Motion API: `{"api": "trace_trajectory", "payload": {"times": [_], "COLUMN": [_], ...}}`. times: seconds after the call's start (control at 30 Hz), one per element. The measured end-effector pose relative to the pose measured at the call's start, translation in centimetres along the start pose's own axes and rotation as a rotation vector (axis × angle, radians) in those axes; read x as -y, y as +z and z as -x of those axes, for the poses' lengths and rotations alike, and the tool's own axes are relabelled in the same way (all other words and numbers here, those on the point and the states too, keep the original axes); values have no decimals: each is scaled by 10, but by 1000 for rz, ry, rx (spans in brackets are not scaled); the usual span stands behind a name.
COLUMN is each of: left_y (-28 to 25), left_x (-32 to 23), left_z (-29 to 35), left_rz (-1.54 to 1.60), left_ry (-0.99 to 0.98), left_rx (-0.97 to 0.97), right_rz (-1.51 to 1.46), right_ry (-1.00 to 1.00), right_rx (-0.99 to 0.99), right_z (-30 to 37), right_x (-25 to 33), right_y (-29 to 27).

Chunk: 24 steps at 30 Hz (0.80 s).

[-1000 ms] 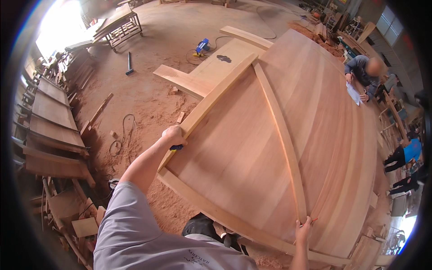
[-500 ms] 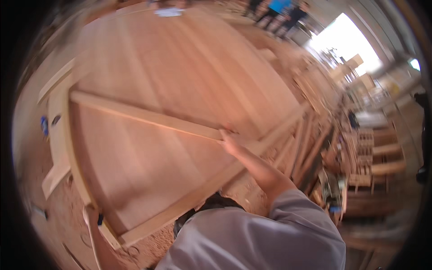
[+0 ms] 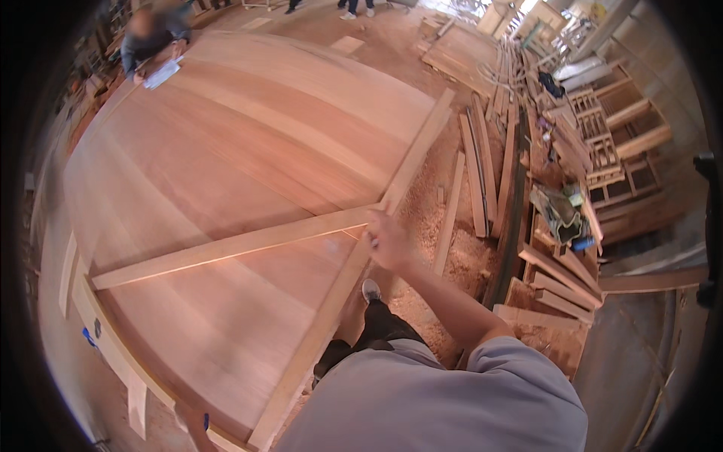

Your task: The person measures a large wooden panel with a tape measure and marks it with a pencil. They also retrieve a thin wooden strip from a pile, place it on the panel, and continue measuring and marking along the strip.

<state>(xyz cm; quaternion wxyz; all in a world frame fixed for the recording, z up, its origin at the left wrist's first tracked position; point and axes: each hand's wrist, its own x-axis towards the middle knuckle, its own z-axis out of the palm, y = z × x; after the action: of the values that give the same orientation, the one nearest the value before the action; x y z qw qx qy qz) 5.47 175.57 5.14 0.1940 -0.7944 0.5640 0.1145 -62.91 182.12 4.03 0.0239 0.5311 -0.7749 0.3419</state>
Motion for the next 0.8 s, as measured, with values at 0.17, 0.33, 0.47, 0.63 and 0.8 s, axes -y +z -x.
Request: {"api": "trace_trajectory", "payload": {"times": [0.17, 0.33, 0.47, 0.63, 0.8], "left_y": [-29, -87, -109, -101, -93], "left_x": [-197, -452, -604, -702, -731], "left_z": [23, 103, 160, 180, 187], "left_rz": [502, 90, -477, -723, -821], "left_ry": [733, 1417, 1596, 1586, 1480], "left_rx": [31, -13, 37, 134, 195], "right_rz": [-195, -460, -596, -660, -748], "right_ry": [471, 756, 881, 940, 983], "right_rx": [-190, -184, -168, -229, -263], "right_z": [23, 34, 29, 13, -14], "right_x": [-115, -182, -217, -263, -293], "right_y": [-35, -49, -63, -76, -78]}}
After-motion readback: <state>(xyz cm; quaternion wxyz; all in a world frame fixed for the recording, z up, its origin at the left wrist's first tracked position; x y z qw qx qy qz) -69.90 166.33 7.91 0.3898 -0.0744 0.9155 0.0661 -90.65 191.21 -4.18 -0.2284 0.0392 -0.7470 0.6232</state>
